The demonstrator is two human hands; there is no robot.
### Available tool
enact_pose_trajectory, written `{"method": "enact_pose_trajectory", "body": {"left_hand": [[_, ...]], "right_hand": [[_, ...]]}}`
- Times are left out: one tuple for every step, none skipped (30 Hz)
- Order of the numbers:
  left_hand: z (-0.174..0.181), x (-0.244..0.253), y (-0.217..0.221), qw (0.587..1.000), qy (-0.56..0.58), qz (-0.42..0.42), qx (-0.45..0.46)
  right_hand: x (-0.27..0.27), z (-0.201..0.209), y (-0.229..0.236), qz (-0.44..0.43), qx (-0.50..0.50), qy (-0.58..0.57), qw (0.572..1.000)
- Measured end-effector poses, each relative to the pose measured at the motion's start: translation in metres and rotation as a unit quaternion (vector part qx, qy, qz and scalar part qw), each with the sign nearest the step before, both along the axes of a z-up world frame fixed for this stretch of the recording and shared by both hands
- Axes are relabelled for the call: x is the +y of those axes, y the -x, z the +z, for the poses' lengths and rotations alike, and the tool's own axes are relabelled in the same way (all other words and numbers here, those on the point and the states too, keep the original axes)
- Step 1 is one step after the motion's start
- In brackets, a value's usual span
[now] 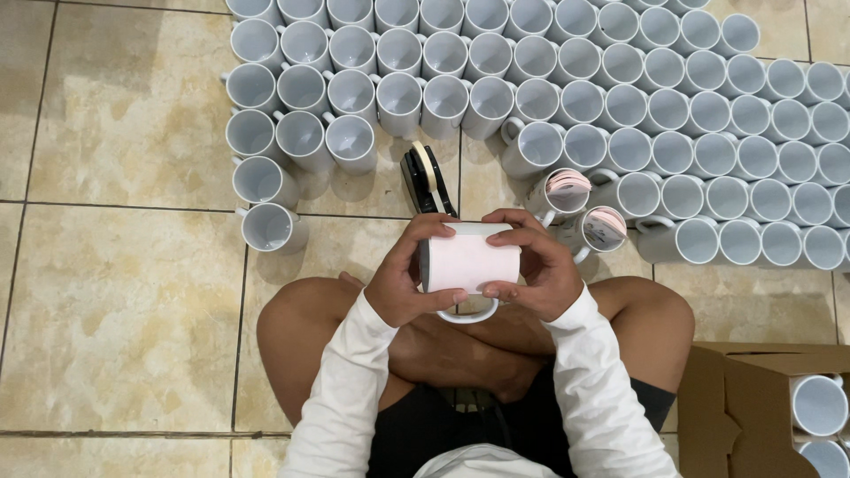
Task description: The person sits on the floor and wraps pink paper labels around white mugs, securing them with a stapler. They then place the labeled mugs into a cardboard box with dividers. The process is repeated for several mugs.
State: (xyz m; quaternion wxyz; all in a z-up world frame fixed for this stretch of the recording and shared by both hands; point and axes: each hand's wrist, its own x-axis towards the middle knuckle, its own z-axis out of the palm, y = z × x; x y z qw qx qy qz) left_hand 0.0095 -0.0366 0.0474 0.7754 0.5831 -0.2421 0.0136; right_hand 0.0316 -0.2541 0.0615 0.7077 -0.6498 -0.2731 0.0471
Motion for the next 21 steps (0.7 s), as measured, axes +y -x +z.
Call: {"method": "enact_pose_trajectory", "body": {"left_hand": [[0.000, 0.000, 0.000, 1.000, 0.000, 0.000, 0.000], [0.001, 0.001, 0.000, 1.000, -0.002, -0.002, 0.003], [0.001, 0.001, 0.000, 1.000, -0.004, -0.005, 0.005], [0.001, 0.001, 0.000, 1.000, -0.004, -0.004, 0.005], [0.000, 0.001, 0.000, 1.000, -0.004, 0.000, 0.003], [0.000, 0.001, 0.001, 1.000, -0.005, 0.004, 0.002], [-0.001, 0.001, 0.001, 1.000, -0.005, 0.005, 0.002], [-0.002, 0.001, 0.001, 1.000, -0.003, 0.005, 0.002], [-0.003, 0.002, 0.001, 1.000, -0.002, 0.004, 0.001], [-0.003, 0.002, 0.000, 1.000, -0.002, 0.005, 0.001], [-0.002, 0.002, 0.000, 1.000, 0.000, 0.006, -0.002], [-0.001, 0.002, 0.000, 1.000, 0.002, 0.008, -0.005], [-0.003, 0.002, -0.001, 1.000, 0.002, 0.008, -0.004], [-0.005, 0.002, -0.001, 1.000, 0.010, 0.018, -0.012], [-0.007, 0.002, -0.001, 0.999, 0.017, 0.029, -0.020], [-0.005, 0.003, 0.000, 0.999, 0.018, 0.029, -0.019], [-0.004, 0.005, 0.000, 0.999, 0.021, 0.041, -0.023], [-0.002, 0.007, 0.000, 0.998, 0.023, 0.053, -0.026], [-0.002, 0.008, 0.001, 0.998, 0.024, 0.053, -0.025], [-0.001, 0.010, 0.001, 0.996, 0.033, 0.074, -0.028], [0.000, 0.013, 0.002, 0.994, 0.042, 0.095, -0.030]], "right_hand": [[0.000, 0.000, 0.000, 0.000, 0.000, 0.000, 1.000], [-0.001, 0.000, 0.000, -0.001, 0.002, -0.001, 1.000], [-0.001, 0.000, 0.000, -0.001, 0.004, -0.001, 1.000], [-0.001, 0.000, 0.000, -0.001, 0.004, -0.001, 1.000], [-0.001, -0.001, 0.000, -0.001, 0.006, -0.002, 1.000], [-0.001, -0.001, 0.000, 0.000, 0.009, -0.003, 1.000], [0.000, -0.001, 0.000, 0.001, 0.009, -0.003, 1.000], [0.000, -0.001, -0.001, 0.002, 0.007, -0.003, 1.000], [0.000, -0.001, -0.001, 0.003, 0.004, -0.003, 1.000], [0.001, -0.001, -0.001, 0.004, 0.005, -0.004, 1.000], [0.001, -0.001, -0.002, 0.004, 0.003, -0.001, 1.000], [0.002, -0.001, -0.002, 0.004, 0.001, 0.001, 1.000], [0.002, -0.001, -0.003, 0.005, 0.001, 0.001, 1.000], [0.002, 0.000, -0.004, 0.011, 0.013, 0.004, 1.000], [0.001, 0.000, -0.004, 0.018, 0.025, 0.008, 1.000], [0.002, 0.000, -0.007, 0.018, 0.026, 0.009, 0.999], [0.002, -0.001, -0.009, 0.034, 0.054, 0.005, 0.998], [0.003, -0.001, -0.012, 0.049, 0.083, 0.001, 0.995], [0.004, 0.003, -0.014, 0.049, 0.084, 0.002, 0.995], [0.006, 0.008, -0.017, 0.039, 0.113, -0.010, 0.993], [0.008, 0.013, -0.020, 0.029, 0.143, -0.021, 0.989]]}}
